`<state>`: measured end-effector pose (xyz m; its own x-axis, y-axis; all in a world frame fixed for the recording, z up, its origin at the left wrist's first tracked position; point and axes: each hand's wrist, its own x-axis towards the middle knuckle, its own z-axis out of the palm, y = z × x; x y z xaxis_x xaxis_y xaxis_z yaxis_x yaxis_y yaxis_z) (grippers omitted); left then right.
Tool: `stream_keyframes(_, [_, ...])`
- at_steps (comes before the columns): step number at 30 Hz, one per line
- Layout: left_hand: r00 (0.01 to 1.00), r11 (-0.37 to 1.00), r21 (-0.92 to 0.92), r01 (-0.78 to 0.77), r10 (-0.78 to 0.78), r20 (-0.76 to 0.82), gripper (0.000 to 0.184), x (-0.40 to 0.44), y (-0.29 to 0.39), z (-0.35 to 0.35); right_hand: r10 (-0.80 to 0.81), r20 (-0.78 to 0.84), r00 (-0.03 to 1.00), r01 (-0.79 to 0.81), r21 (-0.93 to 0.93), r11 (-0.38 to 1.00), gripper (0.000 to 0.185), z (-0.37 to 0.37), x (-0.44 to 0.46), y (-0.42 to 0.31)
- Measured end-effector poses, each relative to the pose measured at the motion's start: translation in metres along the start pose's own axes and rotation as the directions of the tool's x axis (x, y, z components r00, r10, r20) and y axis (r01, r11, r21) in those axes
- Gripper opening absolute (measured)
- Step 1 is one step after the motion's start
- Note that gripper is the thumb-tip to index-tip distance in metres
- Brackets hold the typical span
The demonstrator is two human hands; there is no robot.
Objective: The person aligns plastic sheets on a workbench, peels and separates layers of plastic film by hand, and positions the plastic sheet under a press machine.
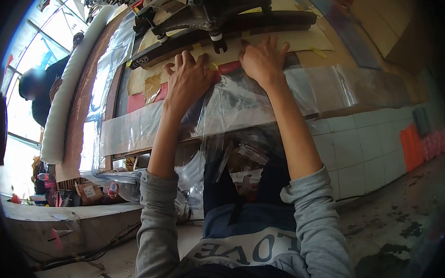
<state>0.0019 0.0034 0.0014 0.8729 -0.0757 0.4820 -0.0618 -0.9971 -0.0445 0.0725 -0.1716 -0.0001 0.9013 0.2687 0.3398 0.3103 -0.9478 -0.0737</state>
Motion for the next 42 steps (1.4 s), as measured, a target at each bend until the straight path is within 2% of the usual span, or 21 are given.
stream_keyframes(2, [0.999, 1.0, 0.007, -0.013, 0.014, -0.033, 0.033, 0.002, -0.001, 0.003, -0.002, 0.0, 1.0, 0.002, -0.005, 1.0, 0.04, 0.002, 0.002, 0.0])
stream_keyframes(5, [0.999, 0.999, 0.034, -0.019, 0.017, 0.041, 0.035, 0.007, -0.003, 0.002, 0.001, 0.022, 1.0, 0.0, -0.032, 0.999, 0.038, 0.003, 0.005, -0.001])
stream_keyframes(8, [1.0, 0.999, 0.045, -0.028, 0.028, 0.014, 0.035, 0.008, -0.005, 0.004, 0.014, 0.069, 0.998, -0.011, -0.04, 0.999, 0.037, -0.001, 0.007, -0.002])
stream_keyframes(11, [0.992, 0.999, 0.052, -0.004, -0.002, 0.127, 0.042, 0.011, -0.005, -0.003, 0.006, -0.002, 1.0, -0.006, 0.022, 1.0, 0.037, 0.004, 0.008, -0.001])
stream_keyframes(14, [1.0, 0.999, 0.043, -0.018, 0.017, 0.009, 0.037, 0.009, -0.005, 0.005, 0.023, 0.016, 1.0, -0.023, 0.035, 0.999, 0.037, -0.002, 0.006, -0.001])
stream_keyframes(17, [1.0, 0.999, 0.05, -0.02, 0.02, -0.015, 0.038, 0.008, -0.006, 0.008, -0.002, 0.068, 0.998, -0.006, 0.111, 0.994, 0.037, -0.02, -0.004, -0.001])
stream_keyframes(20, [0.994, 0.999, 0.036, -0.013, 0.017, -0.104, 0.037, 0.005, -0.005, 0.011, -0.111, 0.197, 0.974, 0.05, 0.291, 0.956, 0.041, -0.037, -0.022, -0.006])
stream_keyframes(21, [0.998, 1.0, -0.006, -0.005, 0.004, -0.069, 0.037, 0.004, -0.005, 0.008, -0.132, 0.206, 0.97, 0.093, 0.191, 0.977, 0.044, -0.033, -0.026, -0.007])
stream_keyframes(24, [1.0, 0.991, -0.134, 0.018, -0.018, 0.001, 0.037, 0.002, -0.003, -0.003, -0.168, -0.006, 0.986, 0.166, 0.168, 0.972, 0.047, -0.019, -0.037, -0.007])
stream_keyframes(26, [1.0, 0.974, -0.225, 0.025, -0.024, 0.006, 0.038, -0.002, 0.001, -0.007, -0.176, -0.032, 0.984, 0.179, 0.143, 0.973, 0.048, -0.015, -0.038, -0.007])
stream_keyframes(27, [0.997, 0.967, -0.251, 0.043, -0.026, 0.071, 0.042, -0.003, 0.005, -0.015, -0.18, -0.043, 0.983, 0.184, 0.13, 0.974, 0.048, -0.014, -0.038, -0.008])
stream_keyframes(36, [1.0, 0.985, -0.17, 0.004, -0.001, 0.014, 0.05, -0.002, 0.006, -0.001, -0.143, 0.066, 0.988, 0.135, 0.114, 0.984, 0.05, -0.022, -0.033, -0.011])
stream_keyframes(39, [0.987, 0.985, -0.163, 0.059, -0.033, 0.158, 0.052, 0.001, 0.007, -0.008, -0.143, 0.065, 0.988, 0.136, 0.105, 0.985, 0.05, -0.021, -0.032, -0.011])
stream_keyframes(42, [1.0, 0.987, -0.16, -0.002, -0.001, -0.018, 0.051, -0.002, 0.006, 0.001, -0.144, 0.099, 0.985, 0.134, 0.098, 0.986, 0.052, -0.024, -0.03, -0.012])
